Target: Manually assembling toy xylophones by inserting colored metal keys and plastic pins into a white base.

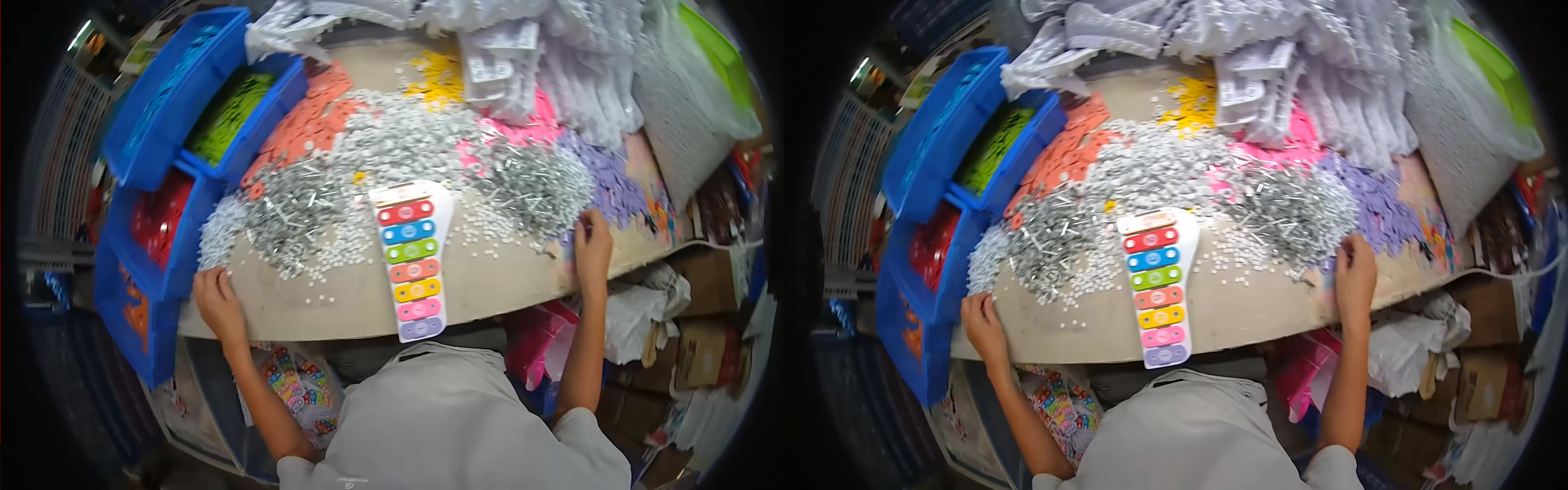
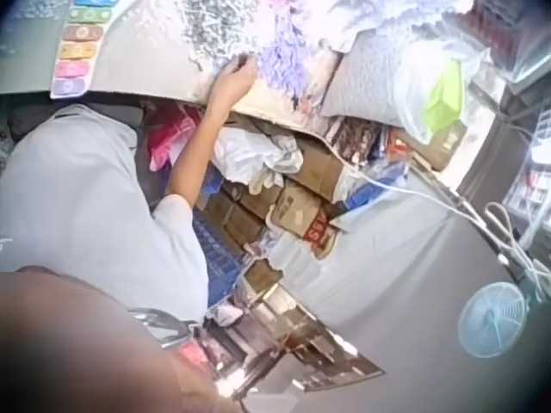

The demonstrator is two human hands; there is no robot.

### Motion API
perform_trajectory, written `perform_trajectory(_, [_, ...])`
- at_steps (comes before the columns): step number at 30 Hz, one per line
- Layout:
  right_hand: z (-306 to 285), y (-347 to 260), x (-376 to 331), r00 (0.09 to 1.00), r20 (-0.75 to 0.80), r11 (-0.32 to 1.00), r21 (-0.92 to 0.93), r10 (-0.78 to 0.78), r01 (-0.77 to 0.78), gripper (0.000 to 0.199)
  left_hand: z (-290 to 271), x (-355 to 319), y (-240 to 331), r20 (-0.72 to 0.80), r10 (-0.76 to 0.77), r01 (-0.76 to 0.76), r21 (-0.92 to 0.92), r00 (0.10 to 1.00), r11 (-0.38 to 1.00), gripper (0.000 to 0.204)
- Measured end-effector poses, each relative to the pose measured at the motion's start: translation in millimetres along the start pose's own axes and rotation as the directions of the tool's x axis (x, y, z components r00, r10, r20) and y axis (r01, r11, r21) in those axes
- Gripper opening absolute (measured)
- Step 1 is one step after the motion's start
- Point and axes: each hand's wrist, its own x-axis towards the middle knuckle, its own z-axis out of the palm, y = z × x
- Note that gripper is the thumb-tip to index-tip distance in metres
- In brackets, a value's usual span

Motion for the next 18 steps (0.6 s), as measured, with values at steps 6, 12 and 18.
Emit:
perform_trajectory(6, [-9, 8, -3, 0.992, -0.041, 0.991, 0.062, 0.123, -0.120, 0.014, -4, 2, 13, 0.067, 0.024, -0.030, 0.085, 0.997, 0.996, 0.014])
perform_trajectory(12, [-6, 17, -5, 0.981, -0.104, 0.890, 0.444, 0.161, -0.099, 0.016, -14, -4, 14, 0.128, 0.003, -0.015, 0.093, 0.992, 0.996, 0.017])
perform_trajectory(18, [-2, -31, -22, 0.971, -0.029, 0.752, 0.639, 0.235, -0.163, 0.014, -16, -4, 16, 0.144, 0.066, -0.069, 0.015, 0.987, 0.997, 0.016])
